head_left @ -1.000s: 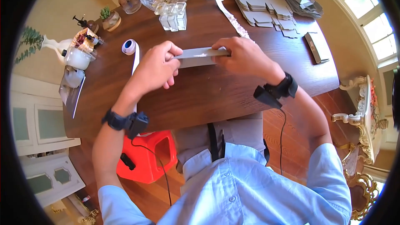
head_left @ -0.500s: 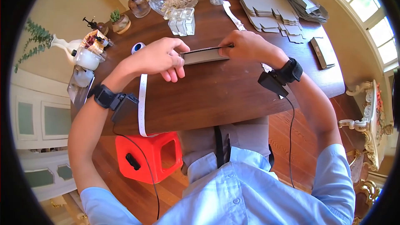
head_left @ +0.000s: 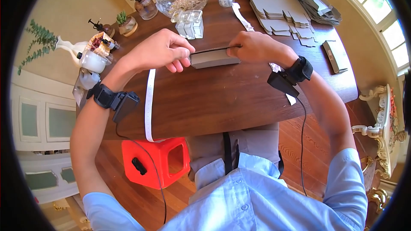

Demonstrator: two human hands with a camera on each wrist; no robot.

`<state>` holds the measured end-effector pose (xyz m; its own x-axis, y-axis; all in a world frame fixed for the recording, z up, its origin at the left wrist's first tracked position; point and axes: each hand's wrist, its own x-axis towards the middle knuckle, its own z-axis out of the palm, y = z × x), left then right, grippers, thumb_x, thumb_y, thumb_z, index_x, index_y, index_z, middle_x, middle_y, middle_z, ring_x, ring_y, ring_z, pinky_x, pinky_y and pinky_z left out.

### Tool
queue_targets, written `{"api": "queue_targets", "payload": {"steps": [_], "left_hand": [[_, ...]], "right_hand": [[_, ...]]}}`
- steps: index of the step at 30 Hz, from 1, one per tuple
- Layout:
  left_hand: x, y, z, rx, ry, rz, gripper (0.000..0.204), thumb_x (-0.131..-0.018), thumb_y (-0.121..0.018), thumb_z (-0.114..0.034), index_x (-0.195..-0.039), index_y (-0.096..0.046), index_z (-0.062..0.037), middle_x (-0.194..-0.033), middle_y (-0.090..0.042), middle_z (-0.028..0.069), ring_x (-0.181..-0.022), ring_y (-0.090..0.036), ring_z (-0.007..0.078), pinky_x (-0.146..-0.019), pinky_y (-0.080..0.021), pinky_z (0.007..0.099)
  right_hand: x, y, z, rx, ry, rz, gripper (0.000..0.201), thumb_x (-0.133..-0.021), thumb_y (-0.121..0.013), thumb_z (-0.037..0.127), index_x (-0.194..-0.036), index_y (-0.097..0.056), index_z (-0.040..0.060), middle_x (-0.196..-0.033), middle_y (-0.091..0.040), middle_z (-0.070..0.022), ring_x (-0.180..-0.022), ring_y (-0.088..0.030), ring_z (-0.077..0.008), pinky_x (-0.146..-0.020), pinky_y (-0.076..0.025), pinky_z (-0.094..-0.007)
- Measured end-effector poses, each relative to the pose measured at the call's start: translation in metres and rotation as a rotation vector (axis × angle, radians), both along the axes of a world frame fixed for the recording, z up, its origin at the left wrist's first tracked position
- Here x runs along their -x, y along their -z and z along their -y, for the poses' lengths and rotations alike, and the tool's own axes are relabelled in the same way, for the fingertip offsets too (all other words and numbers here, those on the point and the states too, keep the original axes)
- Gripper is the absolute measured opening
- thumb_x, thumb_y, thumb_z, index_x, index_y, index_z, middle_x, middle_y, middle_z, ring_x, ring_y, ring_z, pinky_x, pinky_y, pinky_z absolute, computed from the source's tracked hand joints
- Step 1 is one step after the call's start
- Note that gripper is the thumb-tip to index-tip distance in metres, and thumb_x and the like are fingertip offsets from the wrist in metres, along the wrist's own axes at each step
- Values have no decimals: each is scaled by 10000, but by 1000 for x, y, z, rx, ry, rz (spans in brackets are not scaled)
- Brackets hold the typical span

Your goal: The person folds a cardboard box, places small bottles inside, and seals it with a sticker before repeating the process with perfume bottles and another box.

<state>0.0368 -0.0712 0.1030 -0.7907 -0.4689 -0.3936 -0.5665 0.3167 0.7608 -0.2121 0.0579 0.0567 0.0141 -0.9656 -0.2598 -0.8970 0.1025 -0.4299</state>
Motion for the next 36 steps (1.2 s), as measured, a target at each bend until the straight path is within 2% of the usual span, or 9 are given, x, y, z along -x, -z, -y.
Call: {"api": "queue_targets", "payload": {"steps": [2, 12, 14, 18, 24, 27, 31, 33, 36], "left_hand": [[2, -1, 5, -3, 15, 10, 294, -975, -649, -106, -1192, -702, 85, -923, -758, 122, -779, -725, 156, -675, -614, 283], [-3, 28, -1, -57, -101, -72, 158, -916, -738, -98, -1024, -750, 18, -851, -742, 40, -748, -685, 97, -671, -572, 257], [-1, 30, -11, 297, 12, -150, 167, -889, -760, -102, -1028, -751, -9, -850, -734, 20, -773, -674, 97, -716, -555, 277], [2, 29, -32, 559, -4, -149, 267, -810, -844, -141, -1021, -717, -38, -788, -673, 17, -741, -629, 95, -710, -521, 280], [4, 44, -24, 486, -75, -159, 250, -809, -833, -94, -1009, -702, -22, -713, -635, 15, -659, -620, 90, -625, -487, 288], [5, 44, -26, 471, -102, -143, 229, -816, -819, -67, -1004, -700, -8, -676, -626, 12, -596, -619, 86, -580, -472, 284], [7, 41, -22, 267, -138, -137, 190, -831, -804, -43, -980, -694, -1, -685, -643, 11, -563, -626, 79, -514, -466, 256], [9, 38, -21, 221, -152, -134, 183, -834, -804, -42, -972, -690, -4, -689, -646, 12, -561, -627, 78, -498, -469, 247], [10, 38, -21, 173, -173, -126, 178, -834, -801, -37, -962, -683, -2, -694, -653, 14, -556, -631, 77, -482, -484, 238]], "right_hand": [[-2, -4, -1, -9, 18, -10, 385, -996, -604, 371, -1209, -757, 90, -1091, -755, -197, -1027, -699, -388, -921, -535, -445], [1, 2, 0, -11, -9, 24, 416, -1011, -546, 415, -1160, -776, 101, -1027, -768, -185, -1031, -711, -396, -945, -537, -480], [-2, -1, -1, -16, 1, 1, 423, -1023, -533, 420, -1171, -774, 107, -1025, -767, -182, -1026, -711, -393, -944, -538, -478], [2, 2, 2, -30, 4, -2, 433, -1031, -524, 432, -1191, -770, 114, -1025, -766, -183, -1028, -711, -386, -944, -537, -481], [6, -21, 2, -116, -30, -74, 401, -1012, -533, 396, -1047, -773, 76, -950, -763, -166, -950, -727, -376, -869, -554, -482], [8, -39, 2, 63, -159, -257, 267, -879, -663, 244, -952, -756, 5, -878, -745, -199, -874, -731, -391, -756, -565, -475], [14, -26, 11, 109, -206, -289, 244, -876, -588, 166, -948, -760, 7, -823, -719, -221, -809, -704, -397, -774, -547, -504], [17, -18, 19, 152, -250, -166, 190, -775, -639, 115, -812, -719, -53, -789, -715, -237, -767, -717, -409, -623, -550, -450], [1, -39, 14, -25, -32, 98, 171, -754, -619, 78, -809, -703, -60, -759, -698, -249, -748, -692, -429, -654, -550, -463]]}}
